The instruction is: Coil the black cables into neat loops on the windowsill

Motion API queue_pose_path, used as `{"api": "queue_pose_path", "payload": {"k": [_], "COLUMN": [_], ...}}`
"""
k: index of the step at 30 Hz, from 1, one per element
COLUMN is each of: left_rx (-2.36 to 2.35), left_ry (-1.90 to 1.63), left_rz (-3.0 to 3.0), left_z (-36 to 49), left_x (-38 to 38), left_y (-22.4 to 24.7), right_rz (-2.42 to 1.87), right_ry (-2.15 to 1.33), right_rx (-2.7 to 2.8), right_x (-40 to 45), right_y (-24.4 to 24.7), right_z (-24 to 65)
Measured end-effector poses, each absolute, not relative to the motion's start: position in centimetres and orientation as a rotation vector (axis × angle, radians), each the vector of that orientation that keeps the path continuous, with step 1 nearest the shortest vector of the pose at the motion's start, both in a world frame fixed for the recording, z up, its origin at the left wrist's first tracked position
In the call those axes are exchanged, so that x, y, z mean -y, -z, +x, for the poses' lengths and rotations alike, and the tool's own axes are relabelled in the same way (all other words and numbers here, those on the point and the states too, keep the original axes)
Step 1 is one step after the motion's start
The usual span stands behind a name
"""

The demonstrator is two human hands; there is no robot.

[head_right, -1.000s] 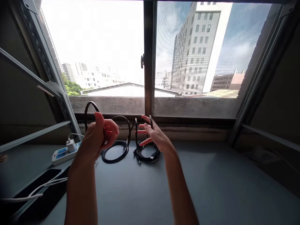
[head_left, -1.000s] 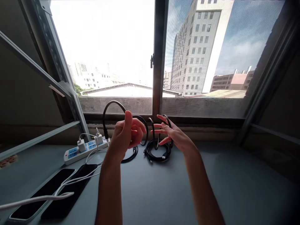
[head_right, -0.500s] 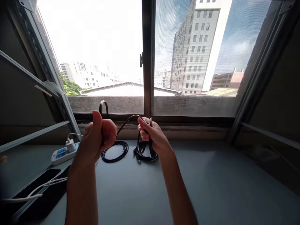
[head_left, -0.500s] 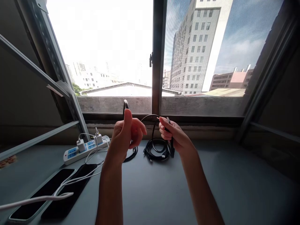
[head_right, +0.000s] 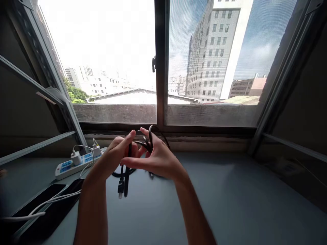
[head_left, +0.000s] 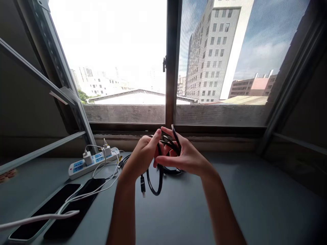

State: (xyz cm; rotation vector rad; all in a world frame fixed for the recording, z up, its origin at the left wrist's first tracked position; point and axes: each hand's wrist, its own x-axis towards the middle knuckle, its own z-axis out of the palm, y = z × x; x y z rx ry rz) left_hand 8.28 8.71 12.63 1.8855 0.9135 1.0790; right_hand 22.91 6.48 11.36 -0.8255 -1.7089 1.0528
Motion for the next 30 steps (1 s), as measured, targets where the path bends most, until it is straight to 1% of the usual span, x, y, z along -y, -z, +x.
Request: {"api": "queue_pose_path", "payload": {"k": [2,5,8,11,13,15,17,20,23,25,30], "left_rx": [-0.970,-1.055,-1.104,-1.253,-1.326,-1.333,-1.271,-1.054,-0.980,-0.999,-0.876], "left_ry": [-1.017,-1.040,-1.138,-1.305,-1.428,-1.476,-1.418,-1.254,-1.189,-1.241,-1.371], "left_rz": [1.921,1.992,2.080,2.099,2.090,2.127,2.248,2.483,2.541,2.511,2.419], "left_z": [8.4,8.5,8.5,8.3,8.0,7.7,7.5,7.5,7.8,8.2,9.0], "left_x": [-8.8,-8.9,-8.4,-7.2,-6.3,-5.8,-5.8,-6.8,-8.3,-9.2,-10.0], "left_y": [-12.4,-12.1,-12.2,-12.7,-13.0,-13.1,-12.9,-12.4,-11.8,-11.6,-12.0], "right_rz": [-0.857,-0.917,-0.997,-1.087,-1.136,-1.167,-1.169,-1.104,-1.030,-1.001,-0.923], "right_ry": [-0.928,-0.781,-0.667,-0.598,-0.580,-0.560,-0.550,-0.606,-0.684,-0.712,-0.701], "right_rx": [1.805,1.844,1.796,1.699,1.656,1.627,1.600,1.571,1.574,1.616,1.683], "right_x": [-6.1,-6.0,-6.2,-6.6,-6.7,-6.7,-6.6,-6.3,-5.7,-5.3,-5.0], "right_y": [-11.2,-11.0,-11.0,-11.0,-11.1,-11.2,-11.4,-11.6,-11.8,-11.9,-12.1], "right_z": [22.8,22.8,23.1,23.7,24.2,24.7,25.1,25.4,25.5,25.4,25.4]}}
